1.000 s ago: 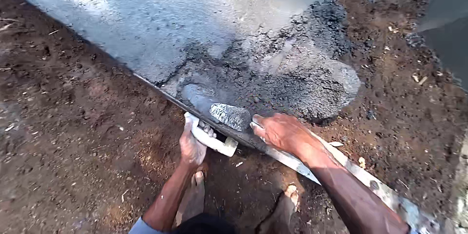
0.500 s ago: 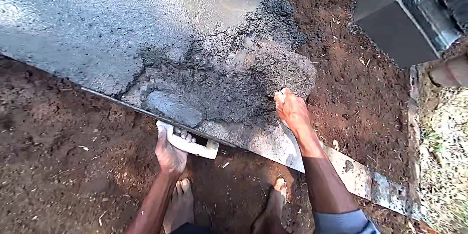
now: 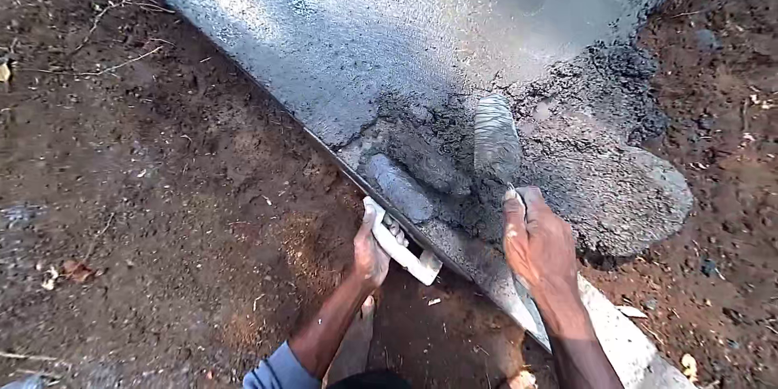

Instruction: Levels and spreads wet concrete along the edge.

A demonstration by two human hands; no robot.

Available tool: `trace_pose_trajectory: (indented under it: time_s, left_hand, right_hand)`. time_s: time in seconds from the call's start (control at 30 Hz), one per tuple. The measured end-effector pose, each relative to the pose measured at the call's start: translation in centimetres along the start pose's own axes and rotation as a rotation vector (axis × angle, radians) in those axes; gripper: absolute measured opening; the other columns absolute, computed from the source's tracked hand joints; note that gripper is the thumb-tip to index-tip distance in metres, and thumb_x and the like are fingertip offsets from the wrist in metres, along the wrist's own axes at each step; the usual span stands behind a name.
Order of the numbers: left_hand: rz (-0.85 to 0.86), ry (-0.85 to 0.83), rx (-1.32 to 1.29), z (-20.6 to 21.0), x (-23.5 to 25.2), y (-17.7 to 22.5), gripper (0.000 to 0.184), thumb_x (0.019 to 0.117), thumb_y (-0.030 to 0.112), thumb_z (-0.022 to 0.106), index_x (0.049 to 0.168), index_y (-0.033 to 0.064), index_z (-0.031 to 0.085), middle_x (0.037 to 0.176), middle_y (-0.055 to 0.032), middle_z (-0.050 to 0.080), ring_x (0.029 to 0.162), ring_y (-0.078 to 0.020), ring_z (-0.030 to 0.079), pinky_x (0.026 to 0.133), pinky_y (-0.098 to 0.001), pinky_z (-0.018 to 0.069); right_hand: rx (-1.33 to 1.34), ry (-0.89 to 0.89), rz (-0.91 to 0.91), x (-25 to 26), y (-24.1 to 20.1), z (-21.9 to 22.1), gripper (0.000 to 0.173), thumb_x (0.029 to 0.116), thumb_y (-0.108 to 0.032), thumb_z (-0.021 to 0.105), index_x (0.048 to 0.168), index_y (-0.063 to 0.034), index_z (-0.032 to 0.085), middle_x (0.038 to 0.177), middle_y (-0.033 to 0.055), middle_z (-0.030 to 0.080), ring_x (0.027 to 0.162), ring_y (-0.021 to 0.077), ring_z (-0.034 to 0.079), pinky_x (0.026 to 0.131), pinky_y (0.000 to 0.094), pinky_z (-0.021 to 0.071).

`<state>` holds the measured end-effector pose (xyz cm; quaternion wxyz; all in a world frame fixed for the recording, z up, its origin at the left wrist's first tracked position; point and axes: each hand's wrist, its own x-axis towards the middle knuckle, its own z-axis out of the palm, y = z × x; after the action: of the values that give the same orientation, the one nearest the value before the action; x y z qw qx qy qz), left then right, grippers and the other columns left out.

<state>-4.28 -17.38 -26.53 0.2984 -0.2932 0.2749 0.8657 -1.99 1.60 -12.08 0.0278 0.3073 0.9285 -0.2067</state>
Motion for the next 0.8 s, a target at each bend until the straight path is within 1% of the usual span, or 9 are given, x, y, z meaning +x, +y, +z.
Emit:
trace_pose_trajectory:
  time_s: [0.03, 0.07, 0.13, 0.27, 0.43, 0.53, 0.63, 0.77, 0.8]
  left_hand:
    - [0.001, -0.007, 0.001, -0.1, 0.0, -0.1, 0.055, 0.1105, 0.045, 0.022, 0.091, 0.0080, 0.058, 0.066, -0.0050, 0.058, 0.056, -0.0186, 0.059, 0.058, -0.0350, 0.0564]
    - [0.003, -0.010, 0.005, -0.1, 0.0, -0.2, 0.055, 0.1105, 0.045, 0.021, 0.091, 0.0080, 0.058, 0.066, -0.0050, 0.058, 0.055, -0.0185, 0.059, 0.058, -0.0350, 0.0565]
    - [0.010, -0.014, 0.015, 0.1, 0.2, -0.4, 0.055, 0.1104, 0.044, 0.020, 0.091, 0.0082, 0.057, 0.066, -0.0047, 0.058, 0.055, -0.0183, 0.059, 0.058, -0.0351, 0.0563]
    - [0.014, -0.012, 0.013, 0.0, 0.1, -0.3, 0.053, 0.1109, 0.042, 0.019, 0.094, 0.0074, 0.056, 0.068, -0.0047, 0.057, 0.056, -0.0180, 0.059, 0.058, -0.0345, 0.0562]
    - [0.008, -0.009, 0.010, 0.1, 0.3, -0.2, 0.054, 0.1112, 0.042, 0.021, 0.092, 0.0066, 0.057, 0.067, -0.0050, 0.057, 0.056, -0.0185, 0.059, 0.058, -0.0340, 0.0560]
    - [0.008, 0.004, 0.013, 0.2, 0.2, -0.2, 0.053, 0.1111, 0.042, 0.021, 0.092, 0.0075, 0.056, 0.067, -0.0046, 0.057, 0.056, -0.0178, 0.058, 0.057, -0.0333, 0.0557]
    - [0.000, 0.005, 0.011, 0.5, 0.2, -0.2, 0.054, 0.1114, 0.042, 0.021, 0.091, 0.0074, 0.057, 0.066, -0.0048, 0.057, 0.055, -0.0179, 0.058, 0.057, -0.0335, 0.0551]
    - [0.000, 0.002, -0.012, 0.1, 0.1, -0.2, 0.052, 0.1108, 0.042, 0.022, 0.092, 0.0075, 0.056, 0.067, -0.0048, 0.057, 0.056, -0.0174, 0.058, 0.057, -0.0329, 0.0551]
    - [0.000, -0.007, -0.011, 0.1, 0.2, -0.3, 0.052, 0.1107, 0.043, 0.023, 0.092, 0.0074, 0.057, 0.067, -0.0050, 0.057, 0.056, -0.0176, 0.058, 0.056, -0.0330, 0.0549]
  right_hand:
    - [0.160, -0.136, 0.135, -0.7, 0.2, -0.4, 0.040, 0.1108, -0.033, 0.034, 0.103, -0.0065, 0.062, 0.066, 0.0023, 0.054, 0.053, 0.0151, 0.057, 0.050, 0.0350, 0.0490]
    - [0.364, -0.281, 0.261, -1.7, 0.2, -0.4, 0.038, 0.1129, -0.032, 0.033, 0.105, -0.0071, 0.061, 0.063, -0.0010, 0.052, 0.046, 0.0103, 0.052, 0.043, 0.0285, 0.0490]
    - [0.555, -0.486, 0.365, -3.1, 0.0, 1.2, 0.035, 0.1131, -0.030, 0.034, 0.104, -0.0078, 0.059, 0.062, -0.0008, 0.050, 0.042, 0.0105, 0.049, 0.040, 0.0282, 0.0481]
    - [0.260, -0.579, 0.183, -1.7, -1.9, 4.5, 0.037, 0.1122, -0.036, 0.034, 0.104, -0.0107, 0.059, 0.068, 0.0024, 0.051, 0.056, 0.0168, 0.055, 0.056, 0.0383, 0.0502]
    - [-0.042, -0.709, -0.054, 3.0, -5.7, 3.1, 0.040, 0.1130, -0.034, 0.034, 0.111, -0.0045, 0.061, 0.087, 0.0145, 0.062, 0.085, 0.0291, 0.064, 0.079, 0.0497, 0.0500]
    - [-0.220, -0.842, -0.127, 5.0, -7.6, 2.2, 0.043, 0.1135, -0.034, 0.035, 0.128, -0.0028, 0.060, 0.103, 0.0221, 0.068, 0.102, 0.0372, 0.067, 0.090, 0.0555, 0.0512]
    - [-0.349, -0.847, -0.211, 6.3, -7.5, 0.4, 0.040, 0.1128, -0.037, 0.037, 0.119, -0.0060, 0.062, 0.100, 0.0198, 0.068, 0.101, 0.0373, 0.068, 0.086, 0.0566, 0.0516]
    - [-0.257, -0.709, -0.289, 6.9, -6.6, -0.2, 0.036, 0.1120, -0.034, 0.040, 0.093, -0.0093, 0.058, 0.074, 0.0100, 0.056, 0.073, 0.0271, 0.061, 0.066, 0.0486, 0.0473]
    - [-0.243, -0.708, -0.308, 7.3, -6.8, 0.1, 0.037, 0.1121, -0.034, 0.040, 0.092, -0.0099, 0.058, 0.074, 0.0090, 0.057, 0.073, 0.0260, 0.061, 0.066, 0.0479, 0.0474]
